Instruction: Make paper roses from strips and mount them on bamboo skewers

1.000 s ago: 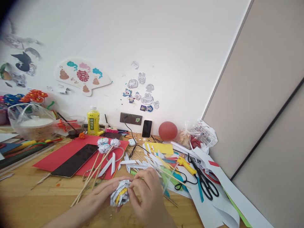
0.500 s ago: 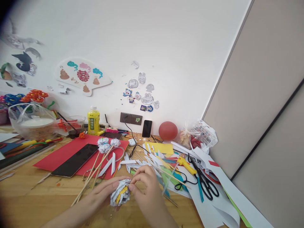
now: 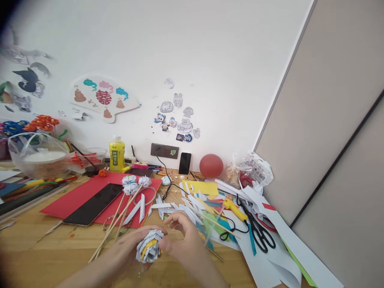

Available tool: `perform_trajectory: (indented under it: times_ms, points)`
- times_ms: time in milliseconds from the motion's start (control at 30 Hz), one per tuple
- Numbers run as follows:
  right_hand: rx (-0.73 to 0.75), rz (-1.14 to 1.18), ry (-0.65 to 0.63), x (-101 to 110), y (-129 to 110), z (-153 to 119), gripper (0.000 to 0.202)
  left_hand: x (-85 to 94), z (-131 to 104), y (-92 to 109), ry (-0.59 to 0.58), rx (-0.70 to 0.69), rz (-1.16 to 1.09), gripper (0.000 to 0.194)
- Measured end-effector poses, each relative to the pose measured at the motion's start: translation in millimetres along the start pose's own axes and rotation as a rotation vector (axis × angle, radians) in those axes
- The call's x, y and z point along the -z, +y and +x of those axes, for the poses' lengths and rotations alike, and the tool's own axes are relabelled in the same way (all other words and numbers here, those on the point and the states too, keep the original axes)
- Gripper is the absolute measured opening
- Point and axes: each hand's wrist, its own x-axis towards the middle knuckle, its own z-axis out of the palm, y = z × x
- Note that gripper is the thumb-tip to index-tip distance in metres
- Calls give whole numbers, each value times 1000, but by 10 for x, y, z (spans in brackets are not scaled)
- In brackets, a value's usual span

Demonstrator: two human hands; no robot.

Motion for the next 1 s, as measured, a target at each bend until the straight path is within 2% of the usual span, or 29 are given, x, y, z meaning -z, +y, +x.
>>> perform_trajectory:
  times_ms: [100,300,433,600,867,1000]
  points:
    - [32,-53,-3,-39,-37,-14,35,-20,-12,16,38,26,122,29]
    - [-33,-109,-15,-108,-12,-39,29,-97,-54,147,91,86,457,35]
    - [-63,-73,-42,-123,23,-34,23,-100,-63,150,122,127,502,37]
    - [49,-185,31,-144,0,-28,17,-81,-46,106,115,121,492,36]
    - [169,-301,8,-143,-19,-39,15,-203,-62,209,181,178,563,33]
    - [224,-345,13,-158,14,-36,10,-190,-61,224,155,192,632,33]
